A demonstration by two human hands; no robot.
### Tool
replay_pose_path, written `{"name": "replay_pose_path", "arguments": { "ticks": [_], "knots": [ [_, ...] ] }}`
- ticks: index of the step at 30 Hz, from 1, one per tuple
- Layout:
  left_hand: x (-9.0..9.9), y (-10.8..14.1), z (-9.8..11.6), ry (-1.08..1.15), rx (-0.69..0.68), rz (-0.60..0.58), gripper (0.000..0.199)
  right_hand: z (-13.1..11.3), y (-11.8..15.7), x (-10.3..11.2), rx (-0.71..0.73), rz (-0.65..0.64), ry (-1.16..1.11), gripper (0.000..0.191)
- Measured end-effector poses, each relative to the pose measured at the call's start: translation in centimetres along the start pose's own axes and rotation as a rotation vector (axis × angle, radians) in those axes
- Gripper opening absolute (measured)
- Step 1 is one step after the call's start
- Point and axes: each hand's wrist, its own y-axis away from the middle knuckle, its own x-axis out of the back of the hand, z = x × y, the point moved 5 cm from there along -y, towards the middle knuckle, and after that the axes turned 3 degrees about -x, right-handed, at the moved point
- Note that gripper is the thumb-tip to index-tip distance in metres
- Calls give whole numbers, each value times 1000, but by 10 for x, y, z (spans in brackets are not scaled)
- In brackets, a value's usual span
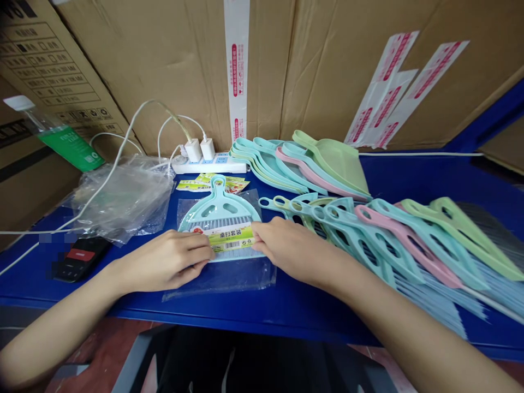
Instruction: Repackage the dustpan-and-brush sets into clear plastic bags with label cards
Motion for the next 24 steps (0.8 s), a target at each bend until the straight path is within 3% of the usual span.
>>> {"name": "replay_pose_path", "arguments": {
  "ticks": [5, 11, 24],
  "knots": [
    [-4, -1, 2, -92, -19, 26, 19, 1, 1, 4, -2, 81, -51, 24],
    [-5, -3, 6, -186, -41, 77, 27, 6, 5, -1, 10, 68, -76, 23],
    [-4, -5, 15, -307, -64, 109, 23, 11, 14, 4, 38, 130, -44, 22]
  ]
}}
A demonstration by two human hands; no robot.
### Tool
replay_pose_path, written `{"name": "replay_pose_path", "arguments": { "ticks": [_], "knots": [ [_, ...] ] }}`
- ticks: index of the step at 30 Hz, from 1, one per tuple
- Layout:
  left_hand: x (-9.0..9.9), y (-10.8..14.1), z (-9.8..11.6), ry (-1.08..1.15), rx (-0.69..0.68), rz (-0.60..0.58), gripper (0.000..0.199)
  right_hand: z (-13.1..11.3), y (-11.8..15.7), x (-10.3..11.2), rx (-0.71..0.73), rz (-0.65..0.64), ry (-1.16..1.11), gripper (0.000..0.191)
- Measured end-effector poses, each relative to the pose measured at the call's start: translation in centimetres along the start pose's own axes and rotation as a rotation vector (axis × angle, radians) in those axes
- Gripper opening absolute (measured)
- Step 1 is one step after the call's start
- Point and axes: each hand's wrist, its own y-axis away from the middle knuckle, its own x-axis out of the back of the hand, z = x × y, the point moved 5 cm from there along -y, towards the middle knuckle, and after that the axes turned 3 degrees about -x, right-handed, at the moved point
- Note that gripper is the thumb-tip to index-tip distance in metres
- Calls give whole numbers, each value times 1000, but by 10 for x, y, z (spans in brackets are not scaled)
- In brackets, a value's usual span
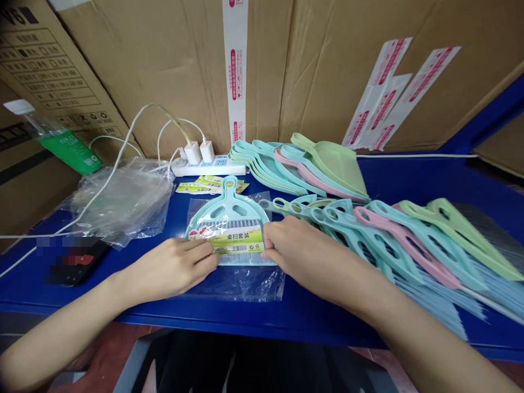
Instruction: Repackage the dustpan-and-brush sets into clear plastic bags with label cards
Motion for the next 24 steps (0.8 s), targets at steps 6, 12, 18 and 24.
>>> {"name": "replay_pose_path", "arguments": {
  "ticks": [6, 12, 18, 24],
  "knots": [
    [-3, 1, -3, 10, 7, -46, 23, -3, -3, -5, -1, 5, 37, 24],
    [-5, 1, -2, -29, -1, -23, 24, -5, -7, -6, -33, -26, 61, 24],
    [-9, -1, -3, -45, 32, -12, 22, -5, -7, -5, -52, -28, 42, 23],
    [-9, -5, 0, -80, 36, 25, 23, -2, -7, -5, -26, -3, 20, 21]
  ]
}}
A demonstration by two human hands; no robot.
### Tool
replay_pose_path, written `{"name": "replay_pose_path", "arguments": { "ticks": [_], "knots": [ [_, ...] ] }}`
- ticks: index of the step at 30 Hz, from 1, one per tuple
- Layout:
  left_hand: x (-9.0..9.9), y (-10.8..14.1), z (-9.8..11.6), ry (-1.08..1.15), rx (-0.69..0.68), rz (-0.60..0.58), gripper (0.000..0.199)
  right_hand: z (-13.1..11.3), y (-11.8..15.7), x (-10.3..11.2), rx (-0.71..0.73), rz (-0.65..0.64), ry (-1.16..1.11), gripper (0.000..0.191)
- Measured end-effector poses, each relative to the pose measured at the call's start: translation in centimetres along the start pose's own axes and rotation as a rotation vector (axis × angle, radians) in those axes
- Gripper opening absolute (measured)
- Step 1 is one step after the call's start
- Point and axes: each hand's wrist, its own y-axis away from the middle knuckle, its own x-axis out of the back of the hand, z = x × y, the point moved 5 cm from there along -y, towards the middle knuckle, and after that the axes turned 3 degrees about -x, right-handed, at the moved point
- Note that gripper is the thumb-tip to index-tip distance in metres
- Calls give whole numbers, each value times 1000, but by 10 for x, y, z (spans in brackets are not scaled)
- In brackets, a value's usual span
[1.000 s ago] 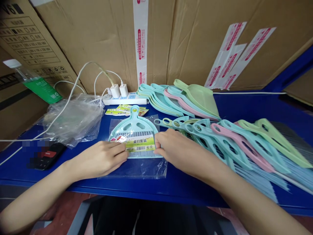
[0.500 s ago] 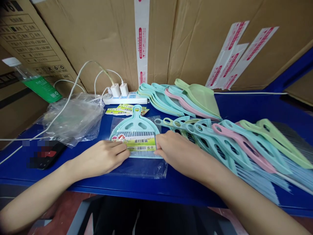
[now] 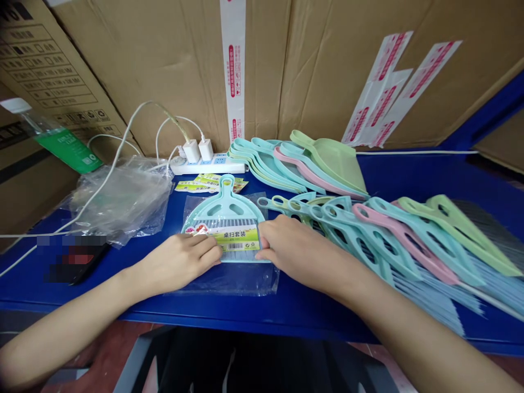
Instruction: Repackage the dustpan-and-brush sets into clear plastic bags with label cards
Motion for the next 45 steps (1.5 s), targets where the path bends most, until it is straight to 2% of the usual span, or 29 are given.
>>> {"name": "replay_pose_path", "arguments": {
  "ticks": [5, 10, 16, 25, 33, 36, 41, 45],
  "knots": [
    [5, -2, 3, -25, -37, 52, 28, 3, 0, -1, 5, 5, 1, 21],
    [5, -2, 6, -88, -2, 73, 27, 5, -1, -3, -43, -39, 0, 21],
    [5, 0, 3, -96, 43, 3, 23, 6, -1, -3, -78, -81, -2, 23],
    [3, 9, -4, 105, -1, -145, 12, 14, -4, -8, -41, -47, -10, 23],
    [7, 14, -13, 238, 75, -331, 6, 17, -2, -13, 8, 7, -33, 23],
    [6, 14, -15, 251, 98, -344, 3, 17, -2, -12, -15, -6, -22, 25],
    [2, 13, -15, 238, 105, -332, 12, 14, -3, -6, -78, -44, -9, 24],
    [2, 12, -15, 237, 104, -324, 13, 13, -3, -3, -103, -46, 8, 24]
  ]
}}
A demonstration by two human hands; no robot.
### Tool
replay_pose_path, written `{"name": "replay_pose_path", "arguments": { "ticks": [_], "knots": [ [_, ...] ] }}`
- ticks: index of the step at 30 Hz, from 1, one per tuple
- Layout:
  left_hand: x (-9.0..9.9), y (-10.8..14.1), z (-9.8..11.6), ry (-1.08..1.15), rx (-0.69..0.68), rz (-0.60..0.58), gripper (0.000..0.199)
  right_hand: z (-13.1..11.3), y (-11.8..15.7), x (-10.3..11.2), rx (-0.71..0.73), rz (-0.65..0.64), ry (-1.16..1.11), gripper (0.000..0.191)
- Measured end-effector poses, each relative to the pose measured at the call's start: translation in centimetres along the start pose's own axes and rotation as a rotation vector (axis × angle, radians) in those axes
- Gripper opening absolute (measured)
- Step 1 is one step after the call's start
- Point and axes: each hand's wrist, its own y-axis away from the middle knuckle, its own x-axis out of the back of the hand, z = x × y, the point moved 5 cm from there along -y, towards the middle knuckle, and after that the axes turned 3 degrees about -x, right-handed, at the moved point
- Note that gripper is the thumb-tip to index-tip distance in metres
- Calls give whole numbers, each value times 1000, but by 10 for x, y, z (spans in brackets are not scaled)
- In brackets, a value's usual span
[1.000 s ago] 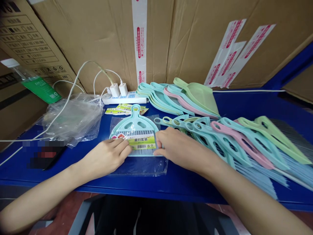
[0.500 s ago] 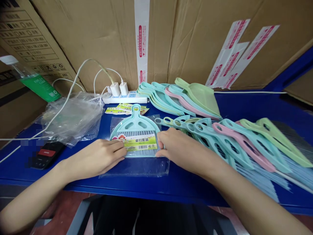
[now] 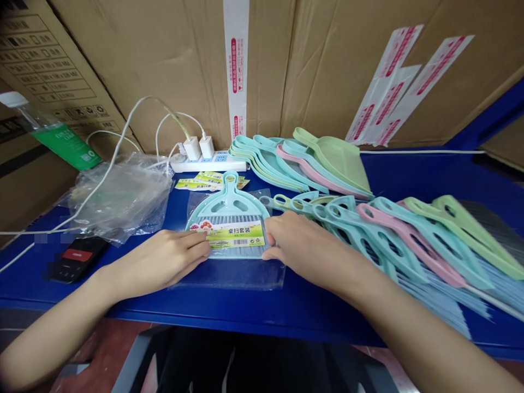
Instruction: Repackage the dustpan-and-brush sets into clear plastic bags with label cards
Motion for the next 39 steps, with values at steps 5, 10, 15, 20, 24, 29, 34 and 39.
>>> {"name": "replay_pose_path", "arguments": {
  "ticks": [5, 10, 15, 20, 24, 29, 34, 39],
  "knots": [
    [2, 0, 0, 0, -12, -14, 13, -1, 0, 0, -8, -17, 35, 23],
    [3, 2, 0, 9, -8, -30, 14, -7, 1, 4, 5, -12, 93, 25],
    [6, 4, 0, 28, -26, -5, 13, -10, 1, 4, 21, -43, 167, 23],
    [6, 5, -2, 67, -15, -19, 15, -12, 3, 1, 166, -39, 139, 11],
    [5, 5, -4, 94, -1, -32, 14, -17, 5, 1, 331, -28, 50, 13],
    [8, 5, -2, 114, -25, -10, 16, -23, 9, 2, 465, -29, -72, 18],
    [8, 8, -2, 125, -33, -20, 15, -22, 10, -1, 465, -69, -121, 19],
    [12, 9, -4, 179, -2, -97, 3, -18, 10, -8, 438, -94, -98, 20]
  ]
}}
